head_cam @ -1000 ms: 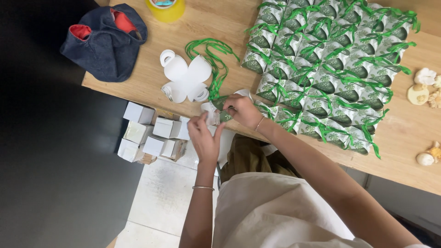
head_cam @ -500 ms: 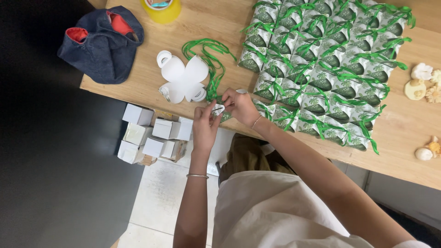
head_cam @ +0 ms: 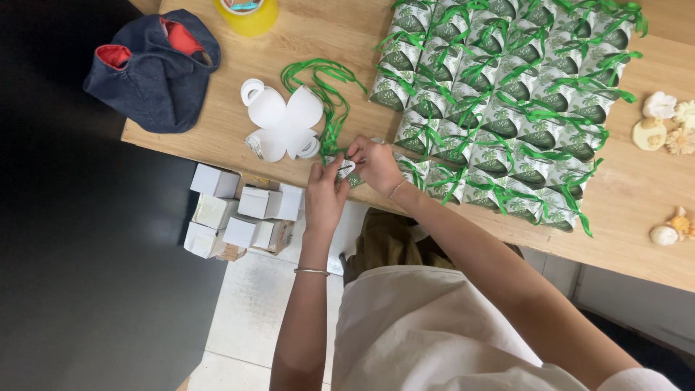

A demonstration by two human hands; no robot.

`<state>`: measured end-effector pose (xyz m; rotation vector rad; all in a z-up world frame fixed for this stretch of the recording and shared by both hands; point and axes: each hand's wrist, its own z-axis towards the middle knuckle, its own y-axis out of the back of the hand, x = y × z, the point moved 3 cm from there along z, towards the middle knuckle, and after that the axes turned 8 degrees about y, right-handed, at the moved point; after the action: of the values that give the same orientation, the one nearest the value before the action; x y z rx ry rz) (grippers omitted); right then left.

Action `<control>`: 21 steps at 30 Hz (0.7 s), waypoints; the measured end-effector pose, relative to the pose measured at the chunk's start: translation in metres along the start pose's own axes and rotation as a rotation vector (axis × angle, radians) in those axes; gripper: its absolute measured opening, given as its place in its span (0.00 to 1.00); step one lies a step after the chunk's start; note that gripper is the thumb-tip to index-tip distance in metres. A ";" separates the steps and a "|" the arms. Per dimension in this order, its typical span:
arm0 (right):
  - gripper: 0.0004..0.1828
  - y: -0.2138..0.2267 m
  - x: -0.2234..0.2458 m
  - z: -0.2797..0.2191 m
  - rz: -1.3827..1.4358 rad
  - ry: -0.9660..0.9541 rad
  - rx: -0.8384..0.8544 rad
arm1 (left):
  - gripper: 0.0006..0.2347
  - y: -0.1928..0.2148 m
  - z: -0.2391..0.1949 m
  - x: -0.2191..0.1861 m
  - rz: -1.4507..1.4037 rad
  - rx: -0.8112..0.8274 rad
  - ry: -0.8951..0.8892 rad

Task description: Packaging small decorative floral candles into individual pouches and tying them with green ribbons.

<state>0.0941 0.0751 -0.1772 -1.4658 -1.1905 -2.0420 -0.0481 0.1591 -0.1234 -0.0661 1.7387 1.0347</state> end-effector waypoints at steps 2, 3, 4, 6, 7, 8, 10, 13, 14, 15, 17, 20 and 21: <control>0.14 0.000 -0.001 -0.001 0.008 0.009 -0.004 | 0.23 -0.004 0.001 0.003 0.014 -0.010 -0.011; 0.14 0.000 -0.001 -0.002 0.018 0.020 -0.009 | 0.23 -0.006 0.001 0.004 0.030 -0.021 -0.023; 0.14 0.000 0.001 -0.003 0.018 0.018 -0.008 | 0.23 -0.006 0.002 0.004 0.031 -0.020 -0.022; 0.15 0.002 0.003 -0.004 0.037 0.021 -0.029 | 0.23 -0.007 0.003 0.005 0.062 -0.031 -0.017; 0.15 0.000 0.001 -0.005 0.039 0.018 -0.029 | 0.23 -0.006 0.003 0.004 0.063 -0.029 -0.015; 0.15 -0.001 -0.002 -0.006 0.065 0.002 -0.044 | 0.23 -0.004 0.003 0.003 0.066 -0.026 0.014; 0.15 -0.003 -0.005 -0.006 0.092 -0.012 -0.059 | 0.23 -0.002 0.004 0.004 0.069 -0.024 0.043; 0.14 -0.003 0.001 -0.007 0.130 -0.034 -0.079 | 0.24 -0.004 0.003 0.007 0.034 -0.009 0.086; 0.15 -0.002 0.009 -0.008 0.087 -0.027 -0.084 | 0.24 -0.005 0.003 0.007 0.012 -0.019 0.084; 0.15 -0.001 0.017 -0.010 0.043 -0.022 -0.089 | 0.24 -0.007 0.002 0.006 -0.011 -0.028 0.083; 0.15 0.002 0.020 -0.012 0.024 -0.028 -0.095 | 0.24 -0.009 0.002 0.003 -0.015 -0.030 0.081; 0.15 0.001 0.005 -0.013 0.072 -0.050 -0.122 | 0.24 -0.012 0.005 0.003 -0.004 -0.021 0.064; 0.15 -0.001 -0.004 -0.013 0.135 -0.068 -0.141 | 0.24 -0.013 0.006 0.004 0.008 -0.009 0.052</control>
<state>0.0871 0.0645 -0.1821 -1.6457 -0.9598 -2.0343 -0.0392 0.1563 -0.1352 -0.0925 1.7828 1.0551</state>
